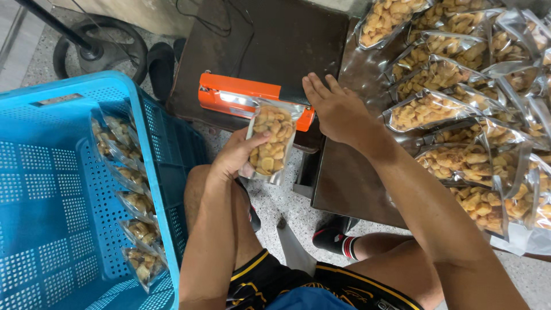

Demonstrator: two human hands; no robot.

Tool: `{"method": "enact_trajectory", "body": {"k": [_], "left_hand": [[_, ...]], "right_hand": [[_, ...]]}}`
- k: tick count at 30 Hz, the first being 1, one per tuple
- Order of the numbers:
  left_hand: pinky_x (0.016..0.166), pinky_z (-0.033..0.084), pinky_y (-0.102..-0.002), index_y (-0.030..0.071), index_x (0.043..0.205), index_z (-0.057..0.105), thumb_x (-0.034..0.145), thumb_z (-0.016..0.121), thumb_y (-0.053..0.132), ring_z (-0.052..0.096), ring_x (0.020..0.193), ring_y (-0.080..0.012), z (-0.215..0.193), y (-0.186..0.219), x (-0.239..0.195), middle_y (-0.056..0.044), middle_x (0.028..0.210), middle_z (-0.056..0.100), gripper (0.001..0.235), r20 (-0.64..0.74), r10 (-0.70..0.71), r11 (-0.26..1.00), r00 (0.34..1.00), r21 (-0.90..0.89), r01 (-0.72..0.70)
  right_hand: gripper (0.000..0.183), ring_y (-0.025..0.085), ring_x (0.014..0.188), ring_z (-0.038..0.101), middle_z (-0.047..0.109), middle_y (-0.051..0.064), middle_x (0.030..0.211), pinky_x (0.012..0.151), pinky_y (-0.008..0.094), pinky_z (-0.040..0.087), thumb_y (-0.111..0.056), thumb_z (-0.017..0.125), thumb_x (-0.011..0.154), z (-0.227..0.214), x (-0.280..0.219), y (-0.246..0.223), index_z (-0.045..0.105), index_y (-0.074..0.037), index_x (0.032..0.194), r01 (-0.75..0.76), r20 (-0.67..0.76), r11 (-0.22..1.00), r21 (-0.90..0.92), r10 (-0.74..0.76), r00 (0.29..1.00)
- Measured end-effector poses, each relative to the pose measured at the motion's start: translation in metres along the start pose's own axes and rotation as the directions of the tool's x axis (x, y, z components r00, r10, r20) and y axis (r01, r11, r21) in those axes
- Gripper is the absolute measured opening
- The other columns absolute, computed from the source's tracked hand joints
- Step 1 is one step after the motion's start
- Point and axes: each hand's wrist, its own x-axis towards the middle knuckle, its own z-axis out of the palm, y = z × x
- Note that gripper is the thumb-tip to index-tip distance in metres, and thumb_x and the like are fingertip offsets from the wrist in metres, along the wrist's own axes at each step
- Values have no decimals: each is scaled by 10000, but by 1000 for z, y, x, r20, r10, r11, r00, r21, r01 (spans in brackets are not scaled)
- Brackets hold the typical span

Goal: The person seals a plastic bag filled with snacks using a heat sealer and places it into a blue plastic basket.

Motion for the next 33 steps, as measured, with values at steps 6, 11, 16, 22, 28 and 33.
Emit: {"method": "enact_trajectory", "body": {"k": [6, 11, 16, 22, 28, 33], "left_hand": [[791, 643, -347, -93, 1239, 654, 891, 707, 226, 774, 894, -236, -6, -3, 9, -172, 1080, 772, 475, -23, -59, 981, 998, -188, 54], [781, 660, -373, -89, 1225, 638, 867, 705, 201, 780, 898, -242, -14, 6, 2, -180, 1086, 761, 465, -9, -138, 946, 990, -297, 129], [666, 603, -340, -111, 1211, 671, 893, 705, 263, 767, 833, -261, -13, 9, -2, -238, 1042, 767, 491, -85, -123, 986, 989, -120, 113], [751, 667, -339, -111, 1213, 650, 858, 727, 250, 788, 884, -243, -14, 8, 0, -205, 1075, 763, 512, -29, -109, 969, 994, -225, 99], [740, 653, -364, -125, 1219, 647, 870, 717, 227, 774, 876, -267, -16, 8, -1, -221, 1066, 759, 501, 2, -121, 963, 993, -241, 118], [739, 664, -372, -119, 1216, 641, 862, 716, 217, 789, 871, -252, -14, 9, 0, -215, 1060, 766, 494, -31, -127, 967, 991, -226, 117]], "right_hand": [[779, 502, 1344, 518, 447, 209, 1584, 1007, 549, 512, 39, 577, 796, -3, 1, 1, 388, 12, 1551, 3, -31, 1000, 13, -2, 1000], [760, 512, 1335, 531, 472, 218, 1576, 1017, 553, 516, 48, 567, 817, -2, -2, 2, 389, 11, 1554, 26, -69, 1000, 10, -25, 997], [756, 499, 1348, 511, 460, 229, 1575, 973, 597, 513, 52, 562, 820, 3, -3, 0, 387, 30, 1555, 0, -9, 1000, -18, 0, 1000], [710, 441, 1389, 506, 441, 167, 1606, 999, 584, 515, -16, 547, 886, -1, -5, -9, 360, -16, 1571, -40, 74, 990, -133, 50, 996], [790, 426, 1448, 392, 352, 165, 1628, 1013, 627, 461, -41, 532, 870, -3, -2, -16, 267, -128, 1610, -175, 244, 978, -111, 197, 949], [826, 430, 1495, 265, 229, 258, 1635, 1064, 655, 372, -60, 465, 911, 3, 8, -12, 156, -298, 1639, -296, 381, 949, -107, 315, 869]]}}
